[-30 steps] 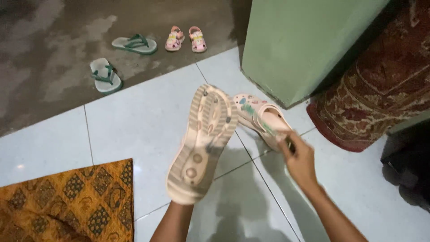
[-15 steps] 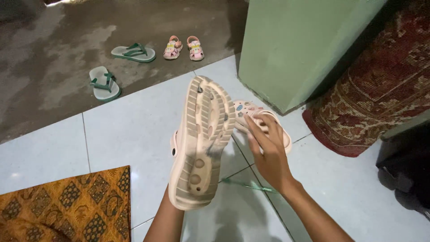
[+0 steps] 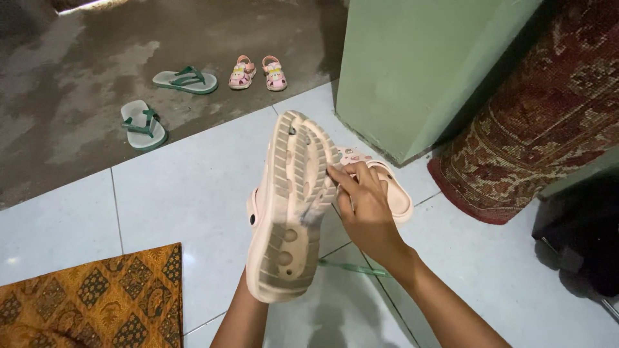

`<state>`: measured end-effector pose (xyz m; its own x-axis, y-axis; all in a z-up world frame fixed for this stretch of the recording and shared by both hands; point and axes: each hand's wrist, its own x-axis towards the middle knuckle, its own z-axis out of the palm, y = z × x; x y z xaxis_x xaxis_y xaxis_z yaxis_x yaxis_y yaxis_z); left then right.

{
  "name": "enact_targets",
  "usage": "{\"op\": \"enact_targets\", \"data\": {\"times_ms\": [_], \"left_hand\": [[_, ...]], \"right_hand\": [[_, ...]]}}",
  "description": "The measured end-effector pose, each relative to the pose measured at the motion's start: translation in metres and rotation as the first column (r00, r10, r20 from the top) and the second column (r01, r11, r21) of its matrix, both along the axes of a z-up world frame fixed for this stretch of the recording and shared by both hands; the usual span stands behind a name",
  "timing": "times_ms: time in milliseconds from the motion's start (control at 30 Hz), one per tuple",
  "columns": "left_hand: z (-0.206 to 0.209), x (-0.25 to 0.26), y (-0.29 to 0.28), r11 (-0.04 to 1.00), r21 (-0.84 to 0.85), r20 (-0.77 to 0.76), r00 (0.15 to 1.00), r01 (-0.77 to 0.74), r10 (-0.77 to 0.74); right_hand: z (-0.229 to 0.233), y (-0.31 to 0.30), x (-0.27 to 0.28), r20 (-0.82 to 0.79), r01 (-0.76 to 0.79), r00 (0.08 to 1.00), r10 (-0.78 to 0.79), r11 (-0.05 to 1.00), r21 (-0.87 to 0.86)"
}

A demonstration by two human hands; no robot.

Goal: The person uses a toothbrush to scrub the soles and uppers of two pairs of shoes: black sandals and pink clogs. They clean each shoe individually, turning them over to reach different surfaces, then place the black sandals back on the shoe rack.

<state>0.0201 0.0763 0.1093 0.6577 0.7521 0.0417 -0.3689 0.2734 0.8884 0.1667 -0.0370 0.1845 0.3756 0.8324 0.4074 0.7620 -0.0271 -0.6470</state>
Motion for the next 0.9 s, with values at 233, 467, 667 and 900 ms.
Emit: {"op": "enact_targets", "data": {"times_ms": [233, 467, 667, 900], "left_hand": [[0.011, 0.029, 0.015, 0.995, 0.097, -0.002, 1.0, 0.001, -0.001], [0.004, 0.037, 0.016, 0.99, 0.143, -0.054, 0.998, -0.011, 0.019], [-0.055, 0.016, 0.012, 0.995, -0.086, -0.083, 0.995, -0.054, 0.047], [-0.036, -0.048, 0.071, 0.976, 0.204, -0.416, 0.896, -0.073, 0.154]], "right_hand": [[0.002, 0.008, 0.015, 0.097, -0.001, 0.995, 0.008, 0.997, -0.073], [-0.02, 0.012, 0.034, -0.228, -0.106, 0.971, 0.077, 0.987, -0.12], [-0.052, 0.003, 0.022, -0.72, -0.064, 0.69, -0.078, 0.984, -0.168], [-0.074, -0.014, 0.008, -0.368, 0.144, 0.918, -0.149, 0.989, -0.04]]}}
